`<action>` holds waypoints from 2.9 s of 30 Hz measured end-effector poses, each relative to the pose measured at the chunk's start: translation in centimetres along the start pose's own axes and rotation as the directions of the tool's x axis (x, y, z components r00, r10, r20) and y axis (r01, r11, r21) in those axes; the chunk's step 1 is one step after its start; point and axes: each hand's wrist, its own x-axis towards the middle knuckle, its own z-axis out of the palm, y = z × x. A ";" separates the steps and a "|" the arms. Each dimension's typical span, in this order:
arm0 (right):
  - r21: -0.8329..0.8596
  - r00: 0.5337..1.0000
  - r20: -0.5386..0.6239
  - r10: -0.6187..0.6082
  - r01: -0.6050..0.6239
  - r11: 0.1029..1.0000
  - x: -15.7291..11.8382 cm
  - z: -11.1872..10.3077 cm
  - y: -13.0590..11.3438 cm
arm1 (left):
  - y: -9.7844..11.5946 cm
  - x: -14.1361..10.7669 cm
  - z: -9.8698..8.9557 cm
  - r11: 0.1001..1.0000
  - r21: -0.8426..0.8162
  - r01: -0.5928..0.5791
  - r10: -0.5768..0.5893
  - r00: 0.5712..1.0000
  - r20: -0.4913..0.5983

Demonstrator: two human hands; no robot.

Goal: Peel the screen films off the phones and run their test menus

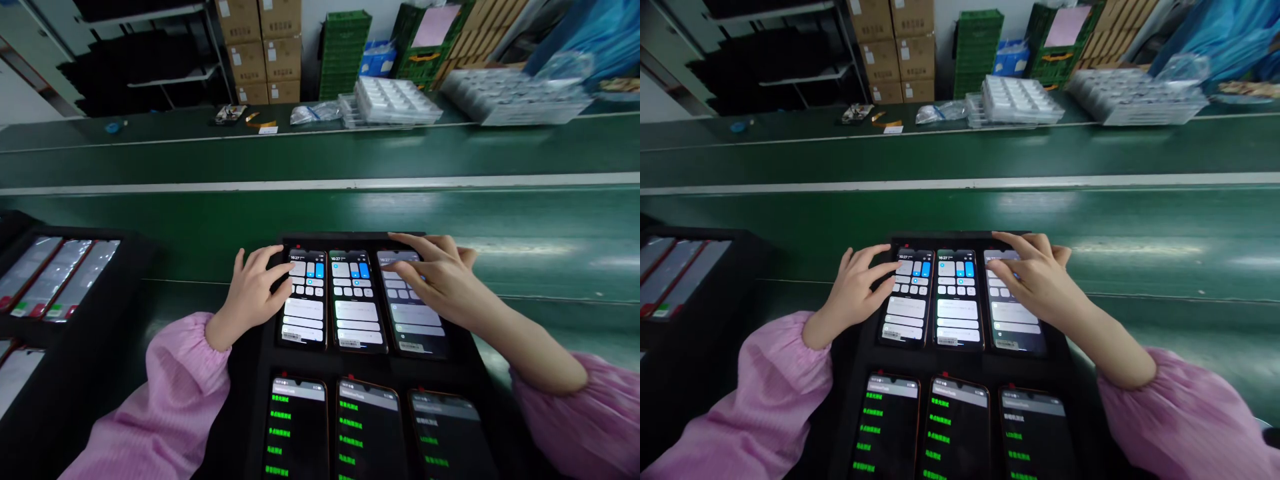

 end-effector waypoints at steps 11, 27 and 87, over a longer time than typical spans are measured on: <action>0.013 0.975 0.189 -0.119 0.119 0.993 3.5 2.0 -5.1 | 0.3 0.2 0.0 1.000 0.010 0.025 -0.025 0.999 0.043; 0.064 0.990 0.105 -0.097 0.090 0.994 0.5 0.3 -6.4 | 7.6 -14.5 -7.1 0.989 0.060 -0.133 0.119 0.973 0.199; -0.046 0.943 0.029 -0.331 0.332 0.942 -13.8 0.4 -13.1 | 8.7 -19.2 -4.5 0.998 0.011 -0.068 0.068 0.997 0.023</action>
